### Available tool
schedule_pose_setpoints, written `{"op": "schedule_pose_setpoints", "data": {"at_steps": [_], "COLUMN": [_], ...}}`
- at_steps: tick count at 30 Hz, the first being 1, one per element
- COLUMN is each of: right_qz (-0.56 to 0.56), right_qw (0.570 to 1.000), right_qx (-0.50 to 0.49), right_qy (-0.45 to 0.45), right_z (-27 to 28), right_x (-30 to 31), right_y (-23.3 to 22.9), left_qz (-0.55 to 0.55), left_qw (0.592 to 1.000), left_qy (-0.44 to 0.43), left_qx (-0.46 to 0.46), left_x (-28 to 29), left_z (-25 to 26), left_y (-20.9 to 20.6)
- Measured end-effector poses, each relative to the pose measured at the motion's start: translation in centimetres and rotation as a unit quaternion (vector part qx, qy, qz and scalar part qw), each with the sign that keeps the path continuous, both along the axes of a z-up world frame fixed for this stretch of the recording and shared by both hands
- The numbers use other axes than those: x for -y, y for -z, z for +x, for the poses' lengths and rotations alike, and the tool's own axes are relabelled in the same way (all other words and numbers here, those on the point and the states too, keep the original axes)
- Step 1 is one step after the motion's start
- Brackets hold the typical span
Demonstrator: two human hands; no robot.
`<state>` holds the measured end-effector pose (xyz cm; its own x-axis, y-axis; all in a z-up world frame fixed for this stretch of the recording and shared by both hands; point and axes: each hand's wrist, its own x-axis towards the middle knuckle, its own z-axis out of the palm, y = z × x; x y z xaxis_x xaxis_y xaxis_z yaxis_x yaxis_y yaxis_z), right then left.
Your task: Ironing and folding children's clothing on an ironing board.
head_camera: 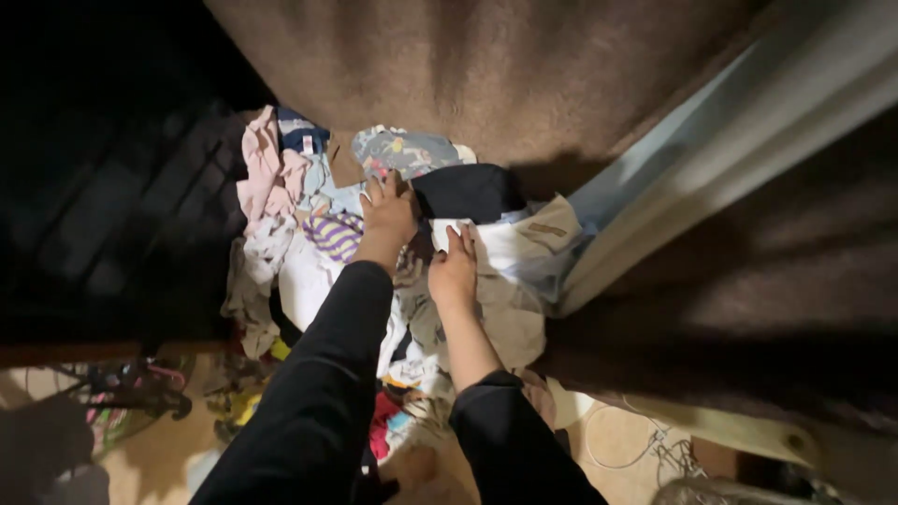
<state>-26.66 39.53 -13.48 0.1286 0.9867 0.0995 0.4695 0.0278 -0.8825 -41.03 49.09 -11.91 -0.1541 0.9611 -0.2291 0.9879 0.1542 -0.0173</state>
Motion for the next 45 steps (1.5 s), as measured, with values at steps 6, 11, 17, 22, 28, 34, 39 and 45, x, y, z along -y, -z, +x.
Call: {"op": "schedule_pose_setpoints", "data": {"at_steps": [6,11,17,22,28,34,39,45], "right_qz": [-0.004,-0.063,-0.324,-0.163,0.020,0.145,0.281,0.139], "right_qw": [1.000,0.996,0.779,0.694,0.691,0.790,0.784,0.933], "right_qx": [-0.010,-0.047,-0.535,-0.683,-0.676,-0.548,-0.478,-0.314], "right_qy": [-0.023,-0.051,-0.047,-0.160,-0.257,-0.235,-0.279,-0.103], "right_z": [2.0,1.5,0.1,0.7,3.6,6.5,8.6,6.8], "right_x": [-2.4,-2.6,-3.5,-6.9,-11.4,-9.9,-6.6,-1.8], "right_y": [0.5,0.3,-8.8,-12.2,-24.4,-36.1,-40.0,-27.9], "left_qz": [-0.051,0.110,0.133,0.115,0.259,0.392,0.410,0.272], "left_qw": [0.998,0.967,0.665,0.617,0.642,0.705,0.767,0.829], "left_qy": [0.020,-0.051,-0.193,-0.117,0.140,0.218,-0.014,0.064], "left_qx": [-0.014,0.223,0.710,0.769,0.708,0.549,0.494,0.484], "left_x": [-3.7,-1.9,2.5,2.0,0.6,2.7,1.9,10.1], "left_z": [0.1,-1.5,-0.2,3.3,4.9,5.3,5.2,8.1], "left_y": [-0.7,0.2,-5.0,-17.9,-29.9,-34.4,-33.2,-38.8]}}
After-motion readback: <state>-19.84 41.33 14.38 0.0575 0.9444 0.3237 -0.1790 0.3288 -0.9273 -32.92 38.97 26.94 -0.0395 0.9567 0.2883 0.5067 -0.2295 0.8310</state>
